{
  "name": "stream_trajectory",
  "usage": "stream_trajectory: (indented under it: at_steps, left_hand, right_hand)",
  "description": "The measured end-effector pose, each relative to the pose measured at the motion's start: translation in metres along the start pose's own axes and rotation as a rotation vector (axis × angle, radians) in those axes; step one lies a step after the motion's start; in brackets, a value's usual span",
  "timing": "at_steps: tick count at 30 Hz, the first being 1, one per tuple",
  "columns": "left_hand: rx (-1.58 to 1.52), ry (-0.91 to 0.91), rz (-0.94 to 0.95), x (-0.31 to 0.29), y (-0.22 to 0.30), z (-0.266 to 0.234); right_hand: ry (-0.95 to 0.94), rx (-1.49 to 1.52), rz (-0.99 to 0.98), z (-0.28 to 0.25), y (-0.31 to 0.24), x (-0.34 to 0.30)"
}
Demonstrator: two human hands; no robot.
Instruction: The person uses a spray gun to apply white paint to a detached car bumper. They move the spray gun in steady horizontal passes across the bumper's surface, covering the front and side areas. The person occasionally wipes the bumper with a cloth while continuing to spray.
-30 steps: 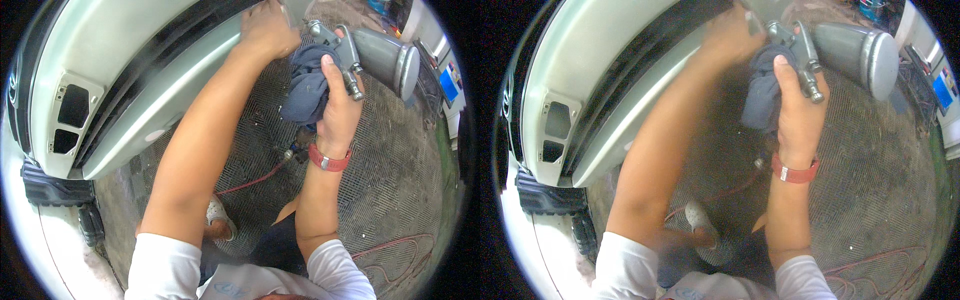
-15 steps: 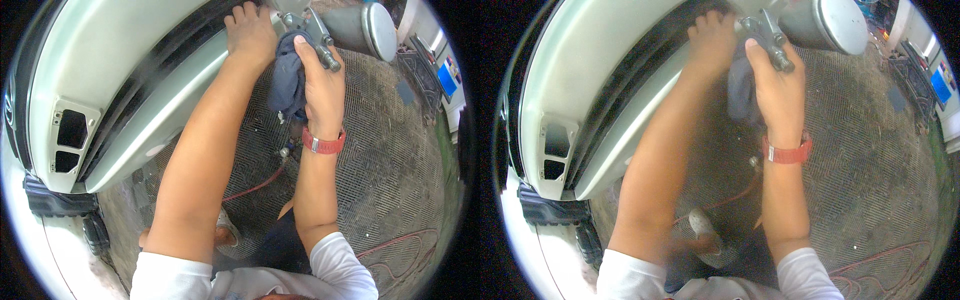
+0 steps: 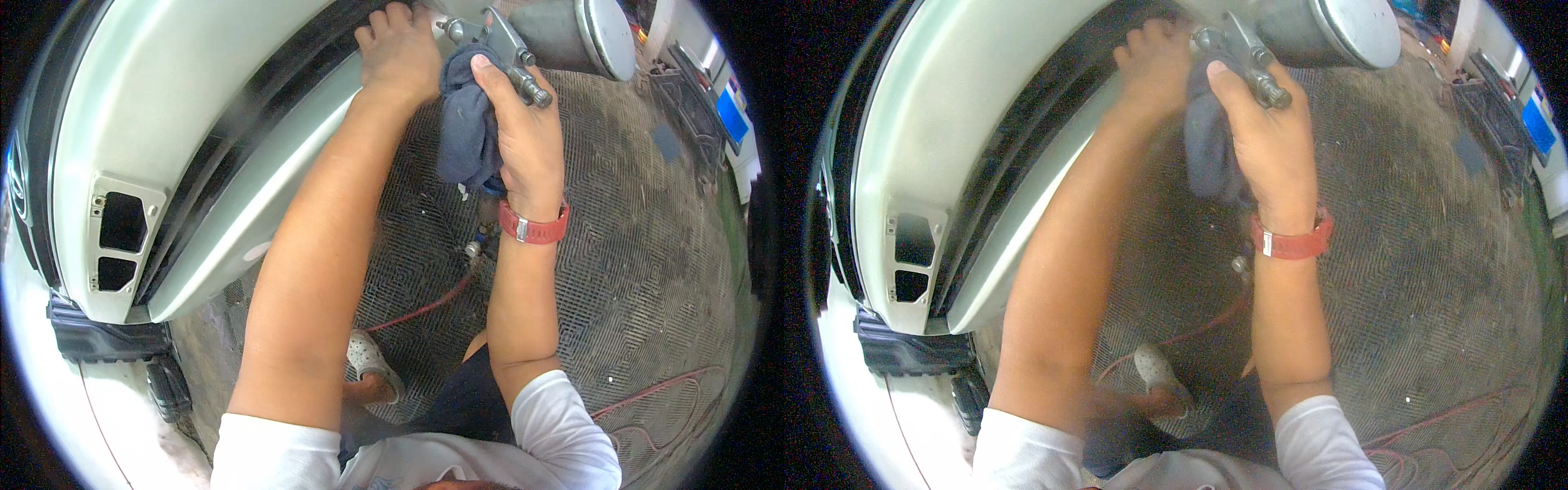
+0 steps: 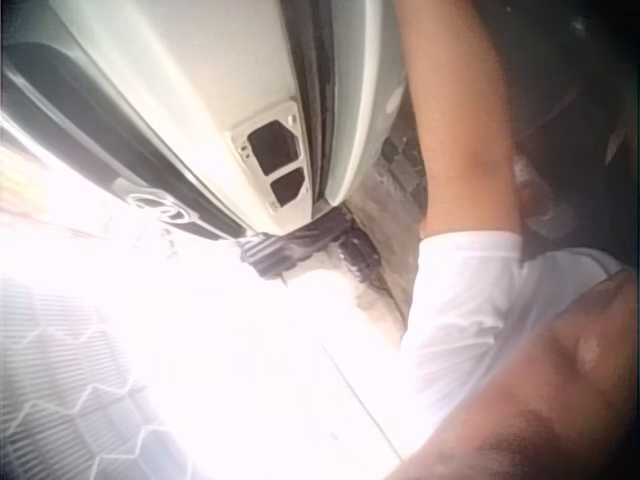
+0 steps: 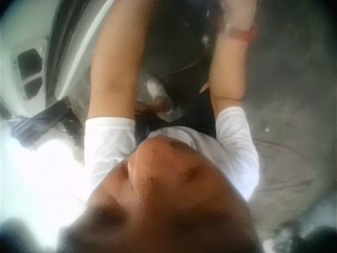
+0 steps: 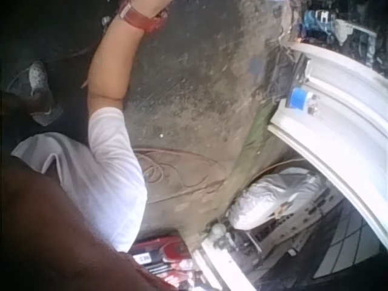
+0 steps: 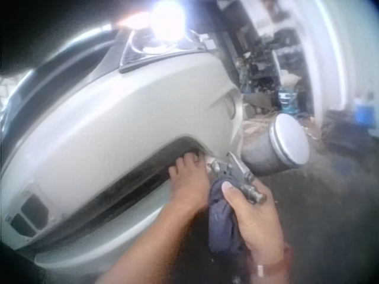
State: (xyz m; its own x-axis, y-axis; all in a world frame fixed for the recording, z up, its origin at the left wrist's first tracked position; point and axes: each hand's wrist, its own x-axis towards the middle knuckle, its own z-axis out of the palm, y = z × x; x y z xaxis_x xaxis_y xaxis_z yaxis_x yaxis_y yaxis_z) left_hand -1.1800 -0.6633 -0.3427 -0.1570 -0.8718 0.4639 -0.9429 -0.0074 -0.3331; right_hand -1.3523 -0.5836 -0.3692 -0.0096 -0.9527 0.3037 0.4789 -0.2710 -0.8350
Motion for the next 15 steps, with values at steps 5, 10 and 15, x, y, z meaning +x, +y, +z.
stream_trajectory:
  at_steps: [5,10,15]
  left_hand:
    - [0.030,0.023,-0.021,0.004,-0.002,0.013]
    - [-0.030,0.011,0.056,0.001,-0.011,0.014]
    - [-0.083,-0.155,-0.066,0.003,-0.007,-0.010]
  right_hand:
    - [-0.031,0.057,-0.009,0.003,-0.001,-0.007]
    - [-0.053,0.017,-0.034,0.005,0.002,-0.009]
    - [-0.044,-0.021,-0.005,0.003,-0.002,-0.015]
